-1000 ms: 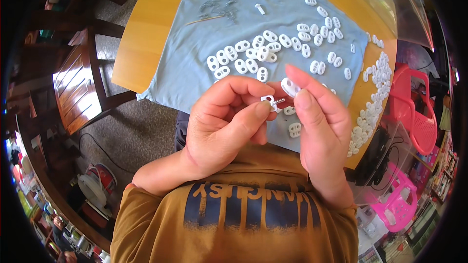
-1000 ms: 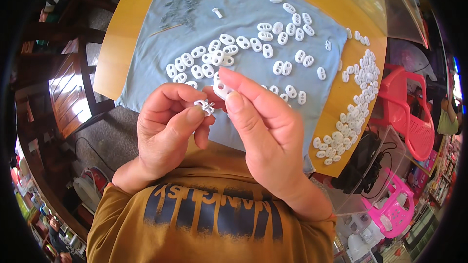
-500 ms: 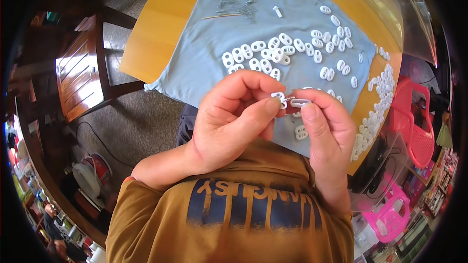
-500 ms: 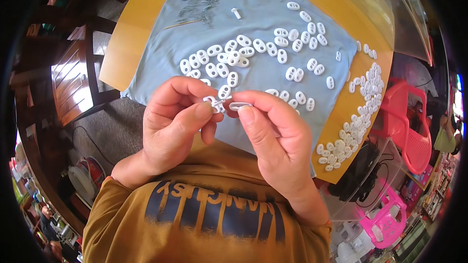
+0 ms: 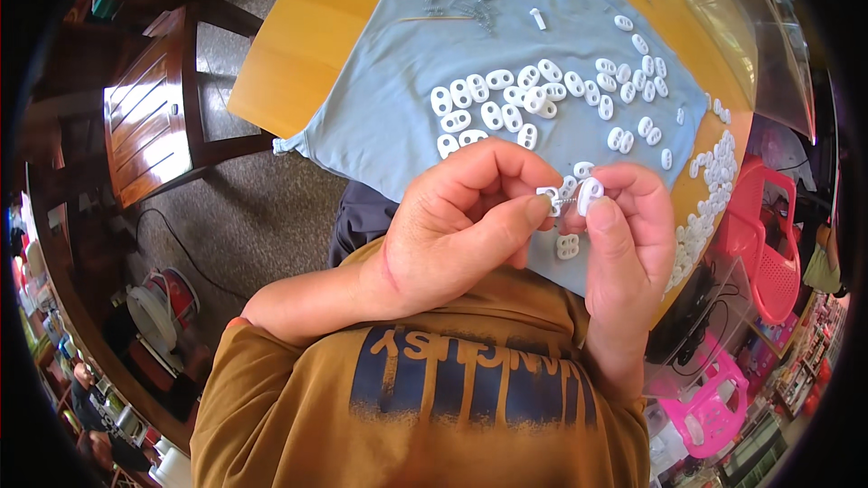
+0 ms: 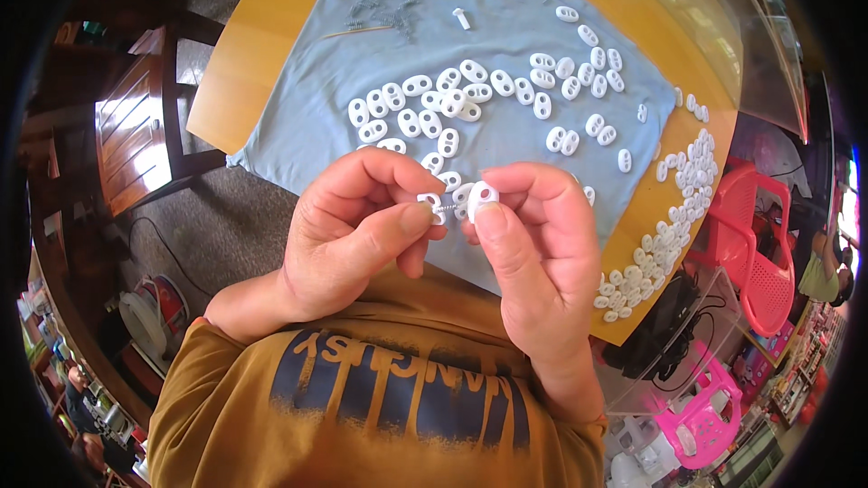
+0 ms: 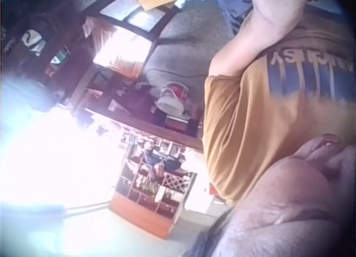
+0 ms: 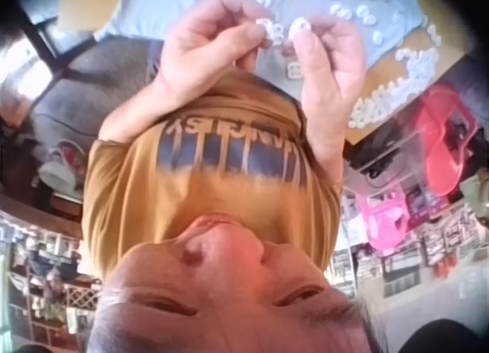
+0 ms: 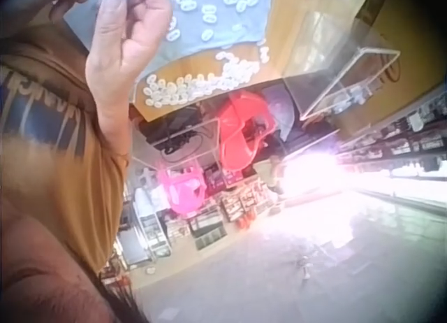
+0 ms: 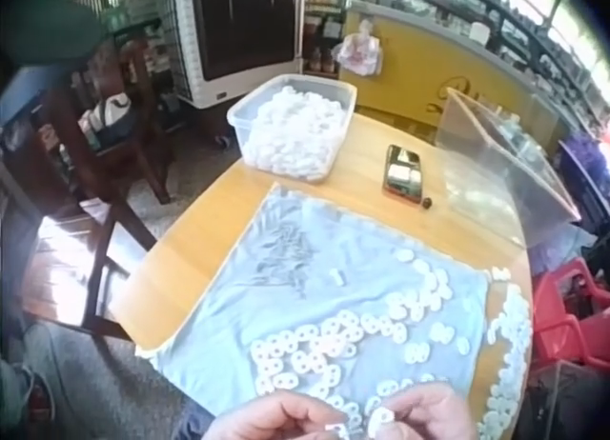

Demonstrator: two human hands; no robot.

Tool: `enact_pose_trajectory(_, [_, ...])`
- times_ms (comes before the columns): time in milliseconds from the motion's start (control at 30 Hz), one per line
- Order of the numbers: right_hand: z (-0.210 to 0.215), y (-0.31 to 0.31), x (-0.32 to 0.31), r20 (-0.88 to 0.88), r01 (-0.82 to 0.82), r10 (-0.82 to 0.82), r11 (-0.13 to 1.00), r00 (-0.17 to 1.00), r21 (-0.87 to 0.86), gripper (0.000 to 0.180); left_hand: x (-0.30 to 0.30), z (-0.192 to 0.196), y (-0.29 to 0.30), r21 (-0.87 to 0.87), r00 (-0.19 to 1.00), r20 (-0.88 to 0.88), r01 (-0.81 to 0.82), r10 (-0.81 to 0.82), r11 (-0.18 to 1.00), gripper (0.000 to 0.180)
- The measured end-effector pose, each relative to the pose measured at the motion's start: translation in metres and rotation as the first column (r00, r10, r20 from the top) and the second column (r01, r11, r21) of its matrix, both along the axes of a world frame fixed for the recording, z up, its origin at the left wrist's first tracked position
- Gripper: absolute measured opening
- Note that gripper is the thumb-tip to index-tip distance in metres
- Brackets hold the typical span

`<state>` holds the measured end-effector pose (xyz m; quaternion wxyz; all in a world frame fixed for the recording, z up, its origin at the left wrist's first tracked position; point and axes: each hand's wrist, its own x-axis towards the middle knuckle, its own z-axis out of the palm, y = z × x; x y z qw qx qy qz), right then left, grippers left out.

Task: Assembling small white plastic components by inserting metal pins to join them together.

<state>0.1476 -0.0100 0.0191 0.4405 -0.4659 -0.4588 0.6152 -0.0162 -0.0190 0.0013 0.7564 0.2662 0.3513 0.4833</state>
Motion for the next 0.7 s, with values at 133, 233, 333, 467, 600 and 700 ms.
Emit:
enact_pose_trajectory(133, [0.0013, -0.0005, 0.0002, -0.008, 0.008, -0.008, 1.000, 1.000, 0.014, 0.023, 0.0013, -0.0009, -0.0005, 0.002, 1.000, 0.028, 0.012, -0.012, 1.000, 0.013])
enact_pose_trajectory(233, [0.0019, -0.0008, -0.0006, -0.011, 0.014, -0.014, 1.000, 1.000, 0.014, 0.021, 0.0006, 0.0011, 0.0006, -0.018, 1.000, 0.005, 0.027, -0.027, 0.999, 0.014])
enact_pose_trajectory(333, [0.0015, -0.0012, -0.0003, 0.008, 0.009, -0.009, 1.000, 1.000, 0.030, 0.019, 0.0005, 0.0002, 0.0007, -0.031, 0.999, -0.007, 0.034, -0.034, 0.999, 0.015])
enact_pose_trajectory(467, [-0.0001, -0.0012, 0.0008, 0.050, -0.013, 0.009, 0.996, 0.999, 0.088, 0.019, 0.0013, -0.0010, 0.0000, -0.027, 0.999, -0.019, 0.035, -0.035, 0.999, 0.015])
enact_pose_trajectory(600, [0.0001, -0.0014, 0.0003, 0.080, -0.024, 0.013, 0.991, 0.997, 0.135, 0.018, 0.0009, -0.0013, -0.0004, -0.034, 0.998, -0.044, 0.053, -0.054, 0.998, 0.015])
enact_pose_trajectory(700, [0.0006, -0.0015, 0.0008, 0.183, -0.034, 0.000, 0.983, 0.983, 0.179, 0.018, 0.0005, -0.0020, -0.0007, -0.034, 0.997, -0.053, 0.060, -0.062, 0.998, 0.015])
